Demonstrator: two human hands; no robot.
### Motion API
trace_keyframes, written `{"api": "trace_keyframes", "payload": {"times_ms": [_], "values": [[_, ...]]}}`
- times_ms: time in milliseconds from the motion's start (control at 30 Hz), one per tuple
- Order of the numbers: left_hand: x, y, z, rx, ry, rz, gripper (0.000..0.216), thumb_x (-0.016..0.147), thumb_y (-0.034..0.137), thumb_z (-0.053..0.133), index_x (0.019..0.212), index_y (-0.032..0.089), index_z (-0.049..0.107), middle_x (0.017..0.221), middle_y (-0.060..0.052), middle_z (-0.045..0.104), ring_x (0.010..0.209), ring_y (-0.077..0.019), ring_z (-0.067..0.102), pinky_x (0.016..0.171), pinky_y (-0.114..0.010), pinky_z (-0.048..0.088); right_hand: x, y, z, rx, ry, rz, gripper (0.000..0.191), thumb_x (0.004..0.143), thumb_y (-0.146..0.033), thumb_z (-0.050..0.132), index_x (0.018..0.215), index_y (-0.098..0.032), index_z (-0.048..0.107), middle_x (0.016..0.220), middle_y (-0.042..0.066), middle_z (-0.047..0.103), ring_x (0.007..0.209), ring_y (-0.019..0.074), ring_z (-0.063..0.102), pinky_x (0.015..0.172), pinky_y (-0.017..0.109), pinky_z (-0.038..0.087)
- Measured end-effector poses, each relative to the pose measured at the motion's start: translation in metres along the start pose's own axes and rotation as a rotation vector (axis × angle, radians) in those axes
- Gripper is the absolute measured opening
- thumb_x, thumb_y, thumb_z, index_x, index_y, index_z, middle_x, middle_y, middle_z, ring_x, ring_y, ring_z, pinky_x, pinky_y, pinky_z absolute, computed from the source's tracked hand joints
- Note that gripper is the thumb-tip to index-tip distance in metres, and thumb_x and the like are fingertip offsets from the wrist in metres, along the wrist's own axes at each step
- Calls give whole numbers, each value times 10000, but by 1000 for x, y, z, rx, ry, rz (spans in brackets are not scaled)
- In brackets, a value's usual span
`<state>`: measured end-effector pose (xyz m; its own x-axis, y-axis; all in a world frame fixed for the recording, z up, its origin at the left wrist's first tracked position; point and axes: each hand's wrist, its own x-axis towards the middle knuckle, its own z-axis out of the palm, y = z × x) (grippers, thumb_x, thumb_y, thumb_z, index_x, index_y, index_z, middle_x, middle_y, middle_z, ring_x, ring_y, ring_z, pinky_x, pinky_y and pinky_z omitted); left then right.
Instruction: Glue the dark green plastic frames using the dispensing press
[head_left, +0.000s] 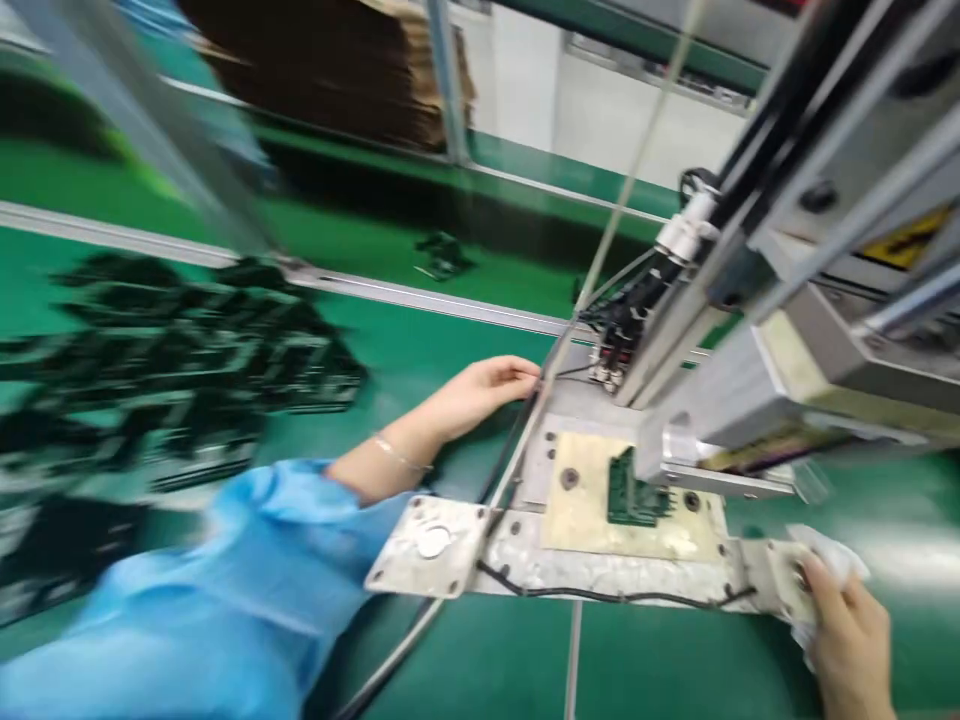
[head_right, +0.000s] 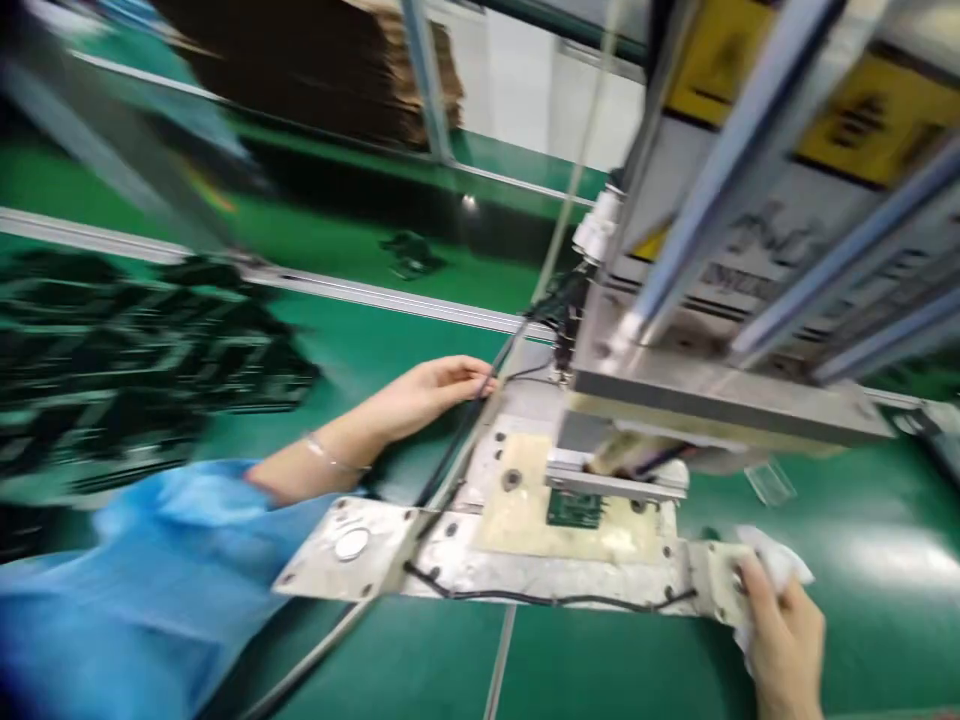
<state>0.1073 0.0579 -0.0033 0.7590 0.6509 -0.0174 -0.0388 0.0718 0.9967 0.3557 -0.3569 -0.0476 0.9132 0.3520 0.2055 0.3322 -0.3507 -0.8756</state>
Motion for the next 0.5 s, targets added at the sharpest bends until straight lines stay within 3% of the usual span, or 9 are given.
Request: {"api": "trace_keyframes", "payload": {"times_ms": [133, 300, 500], "values": [[2, 0, -5, -49, 48, -49, 411, 639, 427, 873, 899, 165, 694, 868, -41, 708, 790, -146, 635, 816, -267, 511, 0, -3, 0, -20, 7, 54, 539, 738, -668, 719, 812, -134, 730, 671, 51, 647, 605, 215, 578, 496, 274, 415], [0, 0, -5, -45, 107, -94, 479, 568, 453, 899, 889, 159, 701, 898, -44, 708, 818, -153, 630, 818, -263, 512, -2, -7, 8, 21, 3, 83, 515, 732, -644, 731, 853, -143, 743, 673, 46, 641, 615, 217, 580, 505, 276, 424], [3, 3, -6, -149, 164, -151, 471, 724, 407, 824, 1104, 205, 633, 893, 6, 699, 759, -99, 596, 774, -210, 500, -3, -6, 6, 29, 8, 103, 534, 743, -647, 722, 909, -139, 745, 677, 52, 633, 625, 220, 571, 505, 275, 411]]}}
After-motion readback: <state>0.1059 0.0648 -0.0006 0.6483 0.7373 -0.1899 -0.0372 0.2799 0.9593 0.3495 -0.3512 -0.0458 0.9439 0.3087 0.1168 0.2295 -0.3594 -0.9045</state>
